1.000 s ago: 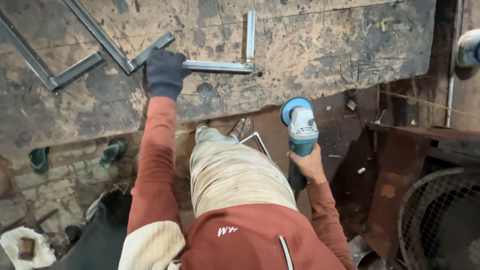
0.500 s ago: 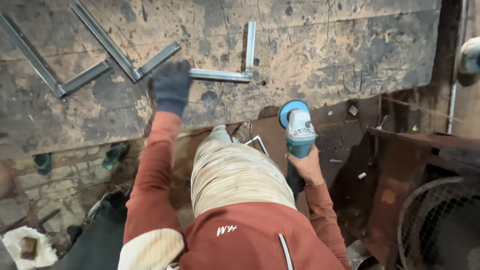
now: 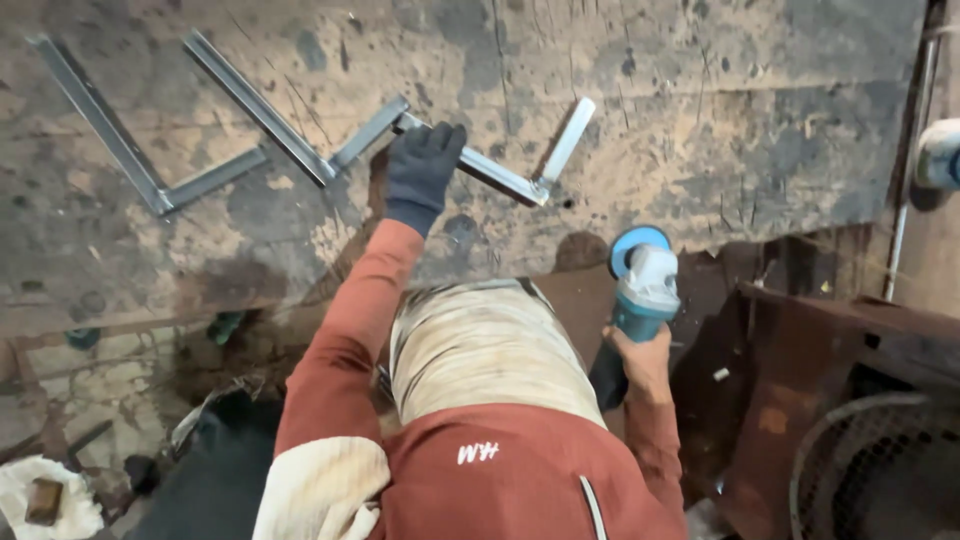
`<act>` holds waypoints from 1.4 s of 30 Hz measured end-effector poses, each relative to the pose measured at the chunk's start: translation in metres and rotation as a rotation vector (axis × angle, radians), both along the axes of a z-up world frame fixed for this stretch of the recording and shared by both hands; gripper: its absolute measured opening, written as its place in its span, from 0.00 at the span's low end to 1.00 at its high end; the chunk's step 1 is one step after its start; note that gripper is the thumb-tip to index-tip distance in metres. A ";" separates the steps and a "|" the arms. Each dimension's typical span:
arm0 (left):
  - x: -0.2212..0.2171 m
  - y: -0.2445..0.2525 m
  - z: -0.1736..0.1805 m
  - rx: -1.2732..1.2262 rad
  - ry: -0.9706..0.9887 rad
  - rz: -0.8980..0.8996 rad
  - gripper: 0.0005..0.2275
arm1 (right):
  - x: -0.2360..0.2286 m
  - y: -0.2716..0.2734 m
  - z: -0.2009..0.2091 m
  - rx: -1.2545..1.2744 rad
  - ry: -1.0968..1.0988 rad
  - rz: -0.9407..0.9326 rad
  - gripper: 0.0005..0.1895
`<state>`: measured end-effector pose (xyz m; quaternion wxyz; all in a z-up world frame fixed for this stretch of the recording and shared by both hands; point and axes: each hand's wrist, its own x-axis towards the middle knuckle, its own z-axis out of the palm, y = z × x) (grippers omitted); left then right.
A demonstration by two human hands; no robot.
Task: Using an angle grinder to smooth and clean edges of metal frames or brackets in a workshop.
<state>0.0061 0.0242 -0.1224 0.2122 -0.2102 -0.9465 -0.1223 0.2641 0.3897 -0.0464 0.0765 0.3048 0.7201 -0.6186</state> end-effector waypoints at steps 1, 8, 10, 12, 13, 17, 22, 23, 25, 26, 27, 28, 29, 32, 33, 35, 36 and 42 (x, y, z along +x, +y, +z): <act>-0.003 0.001 0.002 -0.001 0.001 0.005 0.15 | -0.001 -0.002 0.001 -0.001 0.001 0.005 0.23; -0.009 0.005 -0.018 -0.024 0.109 0.006 0.15 | 0.001 0.004 -0.009 -0.034 0.024 -0.056 0.25; 0.000 0.014 -0.022 -0.007 0.126 0.002 0.15 | 0.001 0.006 -0.010 -0.022 0.026 -0.041 0.25; 0.007 0.028 -0.035 -0.131 -0.070 0.067 0.18 | -0.004 0.003 -0.006 -0.016 0.043 -0.011 0.26; 0.009 0.033 -0.033 -0.132 -0.071 0.076 0.18 | -0.006 0.000 -0.005 -0.017 0.044 -0.003 0.26; 0.011 0.045 -0.035 -0.039 -0.126 0.107 0.18 | -0.007 -0.009 0.003 -0.020 0.054 -0.045 0.27; 0.026 0.038 -0.028 -0.068 -0.260 0.162 0.10 | -0.005 -0.006 0.006 0.050 -0.010 -0.035 0.25; 0.033 0.033 -0.027 -0.025 -0.272 0.152 0.10 | -0.007 -0.011 0.013 0.028 -0.003 -0.053 0.26; 0.044 0.026 -0.021 0.016 -0.285 0.137 0.10 | -0.008 -0.014 0.014 0.005 0.003 -0.077 0.27; 0.048 0.023 -0.017 -0.015 -0.317 0.170 0.11 | -0.007 -0.012 0.008 0.008 0.008 -0.079 0.25; 0.056 0.023 -0.014 -0.042 -0.354 0.203 0.13 | -0.004 -0.007 0.005 0.016 0.009 -0.080 0.24; 0.062 0.024 -0.016 -0.039 -0.360 0.198 0.13 | 0.001 -0.007 0.007 0.021 0.003 -0.084 0.24; 0.063 0.024 -0.018 -0.035 -0.340 0.214 0.10 | -0.001 -0.008 0.007 0.009 0.010 -0.087 0.25; 0.068 0.021 -0.010 -0.034 -0.349 0.208 0.09 | 0.001 -0.010 0.011 0.024 -0.002 -0.093 0.25; 0.069 0.019 -0.004 -0.040 -0.374 0.191 0.11 | 0.000 -0.011 0.012 0.047 -0.019 -0.091 0.25; 0.076 0.020 -0.006 -0.038 -0.369 0.198 0.11 | 0.005 -0.005 0.004 0.028 -0.004 -0.077 0.24; 0.080 0.021 -0.008 -0.035 -0.365 0.205 0.11 | 0.008 -0.002 0.000 0.011 0.011 -0.064 0.23; 0.056 0.014 0.018 -0.122 -0.367 0.197 0.11 | 0.005 -0.007 0.005 -0.017 0.003 -0.094 0.25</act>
